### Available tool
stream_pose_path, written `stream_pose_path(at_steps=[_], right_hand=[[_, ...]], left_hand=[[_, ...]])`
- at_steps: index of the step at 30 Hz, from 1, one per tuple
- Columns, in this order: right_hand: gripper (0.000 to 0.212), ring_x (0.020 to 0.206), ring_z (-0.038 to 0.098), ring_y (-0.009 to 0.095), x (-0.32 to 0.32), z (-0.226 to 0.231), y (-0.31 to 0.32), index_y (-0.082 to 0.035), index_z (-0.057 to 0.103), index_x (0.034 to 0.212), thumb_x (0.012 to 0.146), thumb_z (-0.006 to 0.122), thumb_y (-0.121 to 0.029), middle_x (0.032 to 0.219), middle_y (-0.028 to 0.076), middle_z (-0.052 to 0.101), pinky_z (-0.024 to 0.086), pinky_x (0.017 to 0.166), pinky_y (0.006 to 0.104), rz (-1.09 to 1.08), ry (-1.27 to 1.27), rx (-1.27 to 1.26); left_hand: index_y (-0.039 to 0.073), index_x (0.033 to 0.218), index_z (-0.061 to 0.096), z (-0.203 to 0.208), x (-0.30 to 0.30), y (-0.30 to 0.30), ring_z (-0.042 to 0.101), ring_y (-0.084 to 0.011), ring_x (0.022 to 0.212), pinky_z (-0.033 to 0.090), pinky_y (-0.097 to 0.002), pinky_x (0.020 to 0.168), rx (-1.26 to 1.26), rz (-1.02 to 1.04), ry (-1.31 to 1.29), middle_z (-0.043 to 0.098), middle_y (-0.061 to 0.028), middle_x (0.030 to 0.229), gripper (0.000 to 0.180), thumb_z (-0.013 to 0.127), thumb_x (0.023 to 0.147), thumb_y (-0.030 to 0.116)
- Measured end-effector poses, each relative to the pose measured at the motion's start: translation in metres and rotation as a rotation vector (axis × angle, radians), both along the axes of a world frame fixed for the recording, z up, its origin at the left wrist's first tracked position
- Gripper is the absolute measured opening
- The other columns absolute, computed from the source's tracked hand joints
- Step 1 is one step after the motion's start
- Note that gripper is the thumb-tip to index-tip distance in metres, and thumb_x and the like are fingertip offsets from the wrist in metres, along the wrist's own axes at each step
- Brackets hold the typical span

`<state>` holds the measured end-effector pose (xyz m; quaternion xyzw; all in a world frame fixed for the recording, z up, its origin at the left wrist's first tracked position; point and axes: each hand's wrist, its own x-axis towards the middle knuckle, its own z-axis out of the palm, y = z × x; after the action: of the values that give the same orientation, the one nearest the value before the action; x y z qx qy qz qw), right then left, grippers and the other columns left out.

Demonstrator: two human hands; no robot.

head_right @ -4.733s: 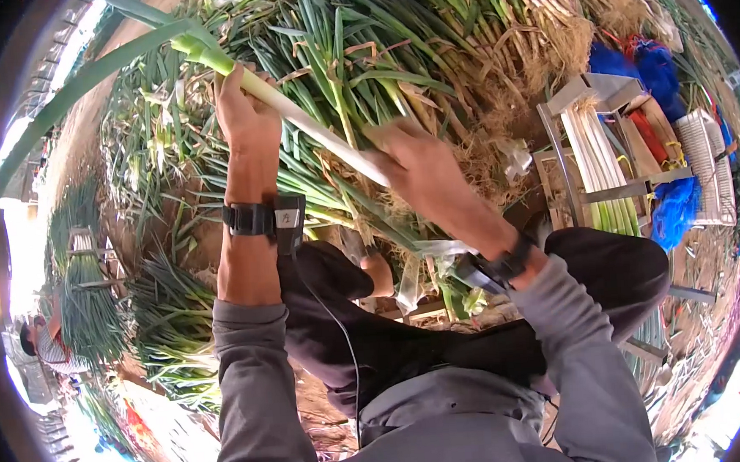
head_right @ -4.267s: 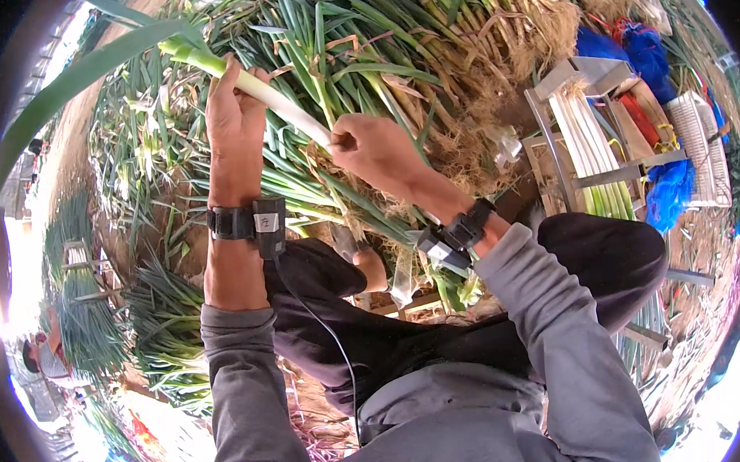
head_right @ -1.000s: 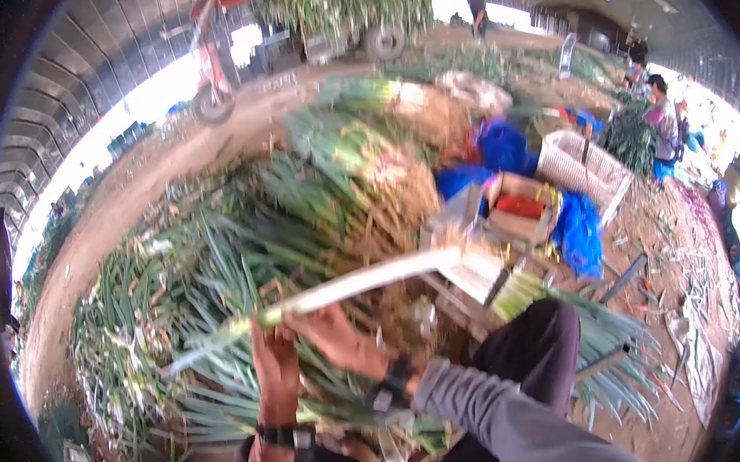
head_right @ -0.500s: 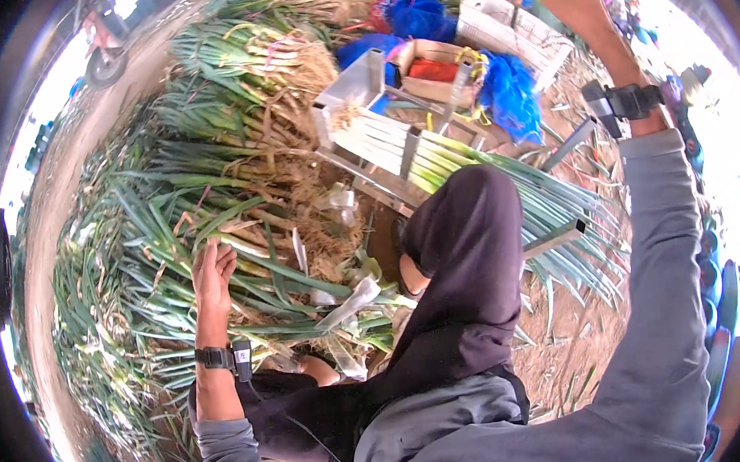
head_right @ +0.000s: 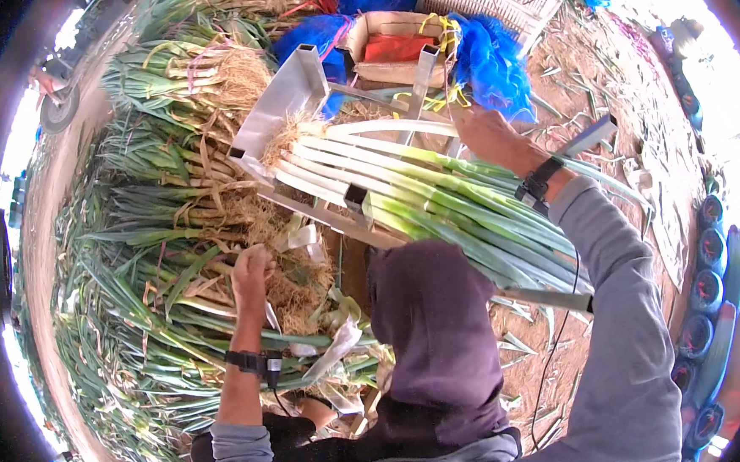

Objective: Bundling and trimming green onions using a manual bundling jig and ties.

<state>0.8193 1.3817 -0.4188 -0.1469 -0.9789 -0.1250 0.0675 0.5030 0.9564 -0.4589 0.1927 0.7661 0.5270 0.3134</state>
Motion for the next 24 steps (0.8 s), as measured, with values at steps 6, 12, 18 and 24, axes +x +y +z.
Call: stream_pose_path(at_steps=[6, 12, 18, 24], right_hand=[[0.043, 0.098, 0.062, 0.036, -0.053, -0.036, 0.022, -0.007, 0.058, 0.129, 0.089, 0.066, -0.022, 0.097, 0.016, 0.064, 0.051, 0.082, 0.0482, -0.19, -0.234, -0.5], [0.049, 0.1, 0.062, 0.033, -0.048, -0.06, 0.013, -0.016, 0.053, 0.139, 0.093, 0.064, -0.029, 0.108, 0.014, 0.064, 0.05, 0.084, 0.046, -0.171, -0.075, -0.686], [0.03, 0.09, 0.062, 0.034, -0.04, -0.079, 0.006, -0.007, 0.065, 0.114, 0.088, 0.068, -0.022, 0.097, 0.012, 0.062, 0.052, 0.08, 0.0443, -0.05, 0.256, -0.548], [0.026, 0.093, 0.063, 0.037, -0.031, -0.084, 0.018, -0.003, 0.064, 0.113, 0.093, 0.062, -0.021, 0.099, 0.017, 0.065, 0.052, 0.078, 0.0439, -0.118, 0.137, -0.866]], left_hand=[[-0.002, 0.119, 0.063, -0.031, 0.015, 0.115, 0.064, -0.0279, 0.099, 0.052, -0.0368, 0.088, 0.104, -0.235, 0.374, 0.065, -0.0159, 0.11, 0.031, 0.064, 0.096, 0.018], [-0.003, 0.124, 0.061, -0.025, 0.033, 0.216, 0.061, -0.0295, 0.112, 0.049, -0.0371, 0.096, 0.235, -0.437, 0.523, 0.061, -0.0165, 0.121, 0.034, 0.062, 0.097, 0.019], [0.0, 0.125, 0.061, -0.055, 0.035, 0.267, 0.056, -0.0333, 0.117, 0.045, -0.0433, 0.1, 0.234, -0.566, 0.854, 0.059, -0.014, 0.126, 0.038, 0.064, 0.094, 0.022], [0.004, 0.117, 0.064, -0.06, 0.046, 0.27, 0.053, -0.0311, 0.113, 0.041, -0.0443, 0.098, 0.184, -0.542, 0.982, 0.057, -0.0101, 0.118, 0.031, 0.065, 0.092, 0.022]])
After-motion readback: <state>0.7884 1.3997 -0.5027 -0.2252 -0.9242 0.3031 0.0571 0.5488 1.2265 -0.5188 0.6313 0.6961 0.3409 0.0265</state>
